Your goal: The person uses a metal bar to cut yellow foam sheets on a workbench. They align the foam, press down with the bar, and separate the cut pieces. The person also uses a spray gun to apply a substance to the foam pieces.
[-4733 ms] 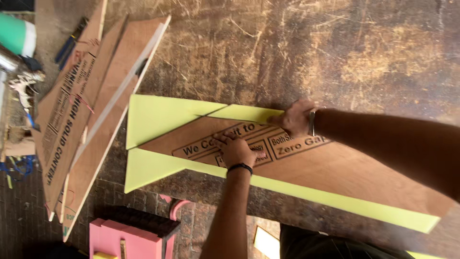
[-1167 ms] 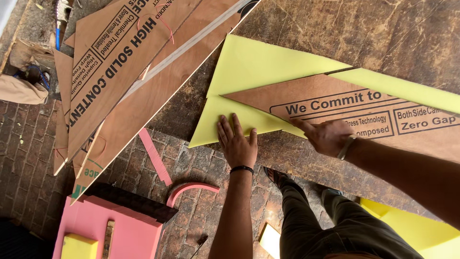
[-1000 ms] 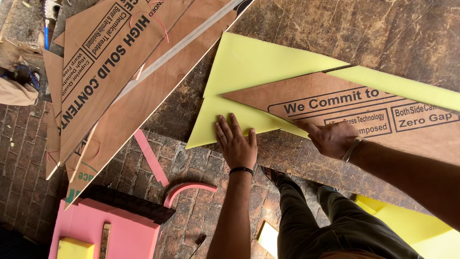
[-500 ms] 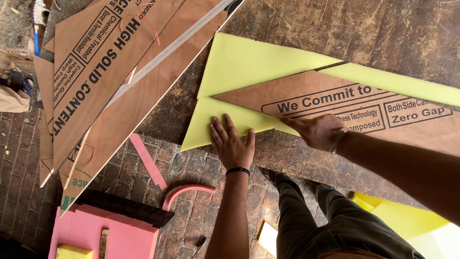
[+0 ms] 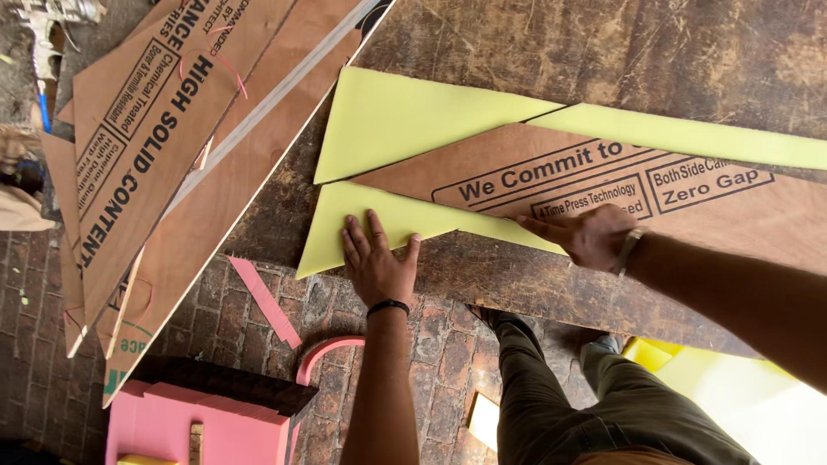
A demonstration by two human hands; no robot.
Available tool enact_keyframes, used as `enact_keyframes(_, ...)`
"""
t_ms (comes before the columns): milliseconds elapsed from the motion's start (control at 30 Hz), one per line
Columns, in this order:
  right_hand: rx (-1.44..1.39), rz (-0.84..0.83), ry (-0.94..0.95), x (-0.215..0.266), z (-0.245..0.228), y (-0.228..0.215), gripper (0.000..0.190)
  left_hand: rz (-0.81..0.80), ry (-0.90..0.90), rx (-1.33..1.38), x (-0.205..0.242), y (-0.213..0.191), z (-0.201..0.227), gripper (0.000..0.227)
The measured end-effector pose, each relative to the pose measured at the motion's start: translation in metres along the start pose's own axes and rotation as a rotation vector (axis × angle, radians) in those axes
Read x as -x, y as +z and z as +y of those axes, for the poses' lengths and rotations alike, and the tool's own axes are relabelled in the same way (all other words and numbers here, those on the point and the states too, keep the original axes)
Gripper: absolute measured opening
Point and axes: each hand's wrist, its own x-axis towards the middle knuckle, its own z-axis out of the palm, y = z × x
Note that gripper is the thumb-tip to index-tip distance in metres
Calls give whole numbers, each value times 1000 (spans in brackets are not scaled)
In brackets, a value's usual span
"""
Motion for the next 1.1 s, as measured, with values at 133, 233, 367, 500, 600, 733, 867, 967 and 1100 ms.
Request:
enact_keyframes(133, -47, -161, 24, 66, 17, 37, 81, -27, -4, -42, -4, 3, -1, 102)
enact_keyframes(233, -218, -44, 67, 136, 34, 63, 69, -40, 11, -45, -8, 9, -9, 103)
enact_keyframes(367, -109, -258, 110, 229, 59, 69, 78, -125, -14, -116, -17, -9, -18, 98)
enact_keyframes(500, -151, -376, 108, 266, 67, 62, 76, 47, -48, -340, 36, -40, 57, 76)
enact_keyframes(600, -223, -577, 120, 265, 68, 67, 71, -114, -184, 388, 129, -19, 192, 60)
enact_keyframes(733, -270, -414, 115, 265, 78, 83, 72, -102, 200, -152, 202, 41, 308, 85)
enact_keyframes(867, -169, -376, 98, 371, 134, 94, 76, -21, 106, -125, 206, 89, 332, 86)
enact_keyframes(967, -196, -275, 73, 374, 136, 109, 78, -53, 75, -175, 184, 72, 310, 81)
enact_keyframes(1100, -236, -287, 129, 457, 132, 121, 82, -409, -84, -197, 186, 64, 329, 75)
